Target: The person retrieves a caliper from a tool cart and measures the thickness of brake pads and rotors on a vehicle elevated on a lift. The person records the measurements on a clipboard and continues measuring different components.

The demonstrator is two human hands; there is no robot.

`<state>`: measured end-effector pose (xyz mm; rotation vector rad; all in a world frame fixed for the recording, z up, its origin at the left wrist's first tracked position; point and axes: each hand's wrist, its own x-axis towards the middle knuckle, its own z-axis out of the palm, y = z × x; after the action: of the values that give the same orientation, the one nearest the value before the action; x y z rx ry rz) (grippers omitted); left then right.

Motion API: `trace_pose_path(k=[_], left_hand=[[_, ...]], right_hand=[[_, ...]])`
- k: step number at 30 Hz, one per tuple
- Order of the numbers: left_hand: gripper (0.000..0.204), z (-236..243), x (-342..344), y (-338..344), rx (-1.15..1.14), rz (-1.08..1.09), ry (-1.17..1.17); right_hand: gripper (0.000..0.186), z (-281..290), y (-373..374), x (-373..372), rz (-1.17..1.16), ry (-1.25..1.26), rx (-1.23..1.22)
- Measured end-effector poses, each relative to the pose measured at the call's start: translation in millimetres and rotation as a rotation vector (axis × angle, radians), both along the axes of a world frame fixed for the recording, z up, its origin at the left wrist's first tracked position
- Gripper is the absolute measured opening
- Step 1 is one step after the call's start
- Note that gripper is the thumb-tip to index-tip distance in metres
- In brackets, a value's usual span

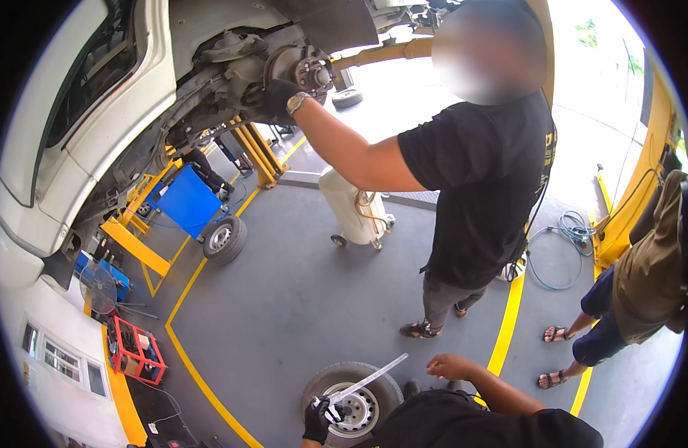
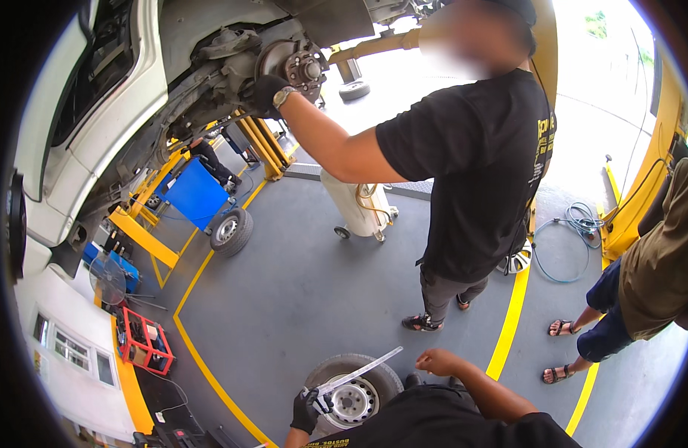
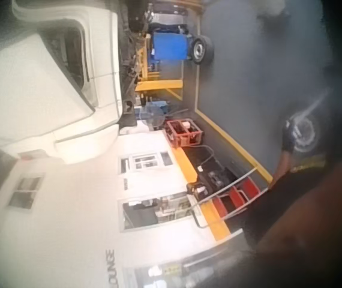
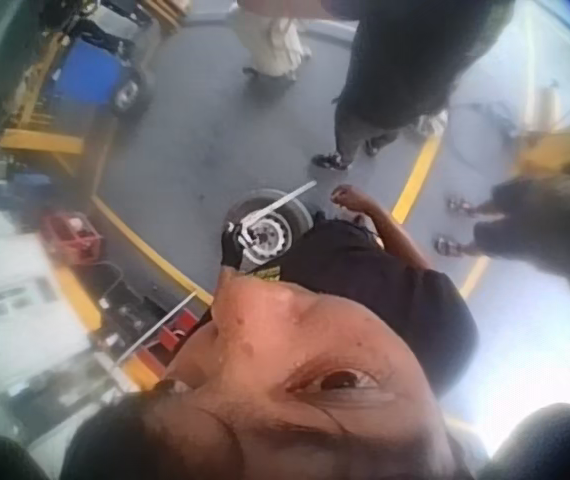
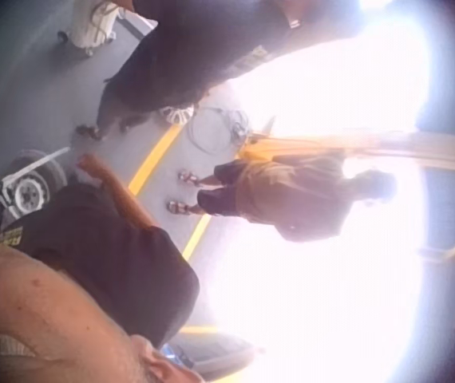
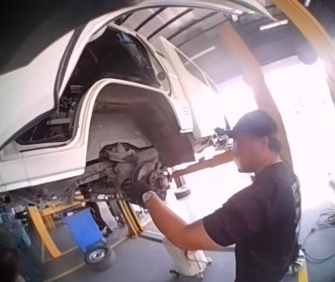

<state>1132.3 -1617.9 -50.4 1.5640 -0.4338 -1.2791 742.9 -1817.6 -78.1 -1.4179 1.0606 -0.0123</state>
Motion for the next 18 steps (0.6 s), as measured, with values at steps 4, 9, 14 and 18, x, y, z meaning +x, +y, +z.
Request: trace_pose_path(k=[4,9,14,18], left_hand=[[0.027,15,-31,7,-0.05,-0.013,0.043],[0.033,27,-72,37,-0.012,0.037,0.153],[0.034,29,-107,70,-0.072,0.087,0.226],[0.036,21,-120,102,-0.113,0.152,0.363]], right_hand=[[0.048,-30,-13,-20,-0.023,-0.032,0.081],[0.052,-43,-17,-44,-0.184,-0.128,0.377],[0.043,-21,-23,-49,-0.396,-0.479,0.606],[0.034,-12,-7,-52,-0.477,-0.464,0.506]])
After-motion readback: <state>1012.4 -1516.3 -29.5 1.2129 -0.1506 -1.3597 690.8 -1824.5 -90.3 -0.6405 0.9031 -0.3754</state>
